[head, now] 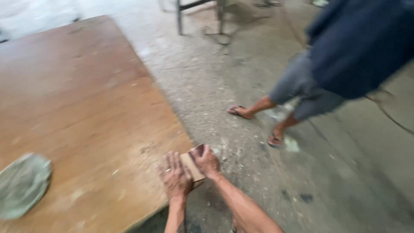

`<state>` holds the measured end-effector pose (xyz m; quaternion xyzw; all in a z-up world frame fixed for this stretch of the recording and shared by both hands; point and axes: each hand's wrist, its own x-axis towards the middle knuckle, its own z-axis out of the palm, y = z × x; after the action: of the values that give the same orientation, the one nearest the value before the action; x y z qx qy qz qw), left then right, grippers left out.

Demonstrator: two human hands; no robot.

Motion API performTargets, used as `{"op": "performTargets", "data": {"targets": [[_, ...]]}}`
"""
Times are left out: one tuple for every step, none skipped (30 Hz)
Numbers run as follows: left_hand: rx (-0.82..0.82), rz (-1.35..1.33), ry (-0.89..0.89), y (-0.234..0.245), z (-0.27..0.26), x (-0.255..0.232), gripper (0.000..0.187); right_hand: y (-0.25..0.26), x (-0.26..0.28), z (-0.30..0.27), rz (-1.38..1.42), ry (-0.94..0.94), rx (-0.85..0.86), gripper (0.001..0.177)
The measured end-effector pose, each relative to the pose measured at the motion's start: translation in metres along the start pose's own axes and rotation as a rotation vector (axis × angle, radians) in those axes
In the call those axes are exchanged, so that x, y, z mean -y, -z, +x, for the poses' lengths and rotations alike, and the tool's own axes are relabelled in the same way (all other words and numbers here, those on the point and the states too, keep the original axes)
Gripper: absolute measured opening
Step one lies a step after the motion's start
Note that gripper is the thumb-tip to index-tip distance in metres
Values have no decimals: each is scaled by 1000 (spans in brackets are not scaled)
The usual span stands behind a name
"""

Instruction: Manual sanding of a small rectangular wooden piece using sandpaper to smooth its surfaces and edges.

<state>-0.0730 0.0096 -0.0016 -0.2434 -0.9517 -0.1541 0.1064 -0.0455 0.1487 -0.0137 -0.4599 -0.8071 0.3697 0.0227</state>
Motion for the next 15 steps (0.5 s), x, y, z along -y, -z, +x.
{"op": "performTargets", "data": {"targets": [[-92, -49, -51, -4, 0, 4, 59, -26, -14, 15, -39, 0, -98, 75], [-75, -23, 8, 16, -10, 0, 59, -16, -14, -2, -62, 22, -40, 75], [18, -16, 46, 36, -17, -6, 60, -4, -13, -16, 45, 23, 54, 73], [67, -31, 30, 47, 15, -18, 61, 18, 5, 3, 183, 29, 86, 72], [41, -26, 36, 42, 5, -10, 61, 11, 8, -6, 190, 55, 83, 72], [45, -31, 0, 34, 3, -7, 61, 10, 10, -9, 133, 35, 30, 71], [50, -34, -36, 23, 3, -4, 62, 8, 12, -10, 78, 12, -24, 71], [60, -32, -49, 30, 9, -9, 62, 8, 11, -4, 84, -3, -26, 71], [135, -67, -34, 34, 15, -13, 62, 7, 9, 4, 84, 26, -66, 72], [226, -95, 5, 40, 9, -12, 62, -1, 1, 1, 72, 53, -80, 73], [251, -85, 17, 39, -6, -4, 62, -7, 0, -13, 67, 37, -56, 73], [150, -42, -15, 33, -1, -3, 62, -5, 4, -10, 53, 39, -72, 71], [49, 0, -45, 28, 3, -4, 61, 0, 8, -7, 40, 41, -89, 69], [42, -20, -89, 22, 1, 2, 61, -1, 11, -8, 51, 21, -132, 69], [30, 20, -65, 15, 0, 7, 63, -2, 13, -8, 47, 27, -82, 69]]}}
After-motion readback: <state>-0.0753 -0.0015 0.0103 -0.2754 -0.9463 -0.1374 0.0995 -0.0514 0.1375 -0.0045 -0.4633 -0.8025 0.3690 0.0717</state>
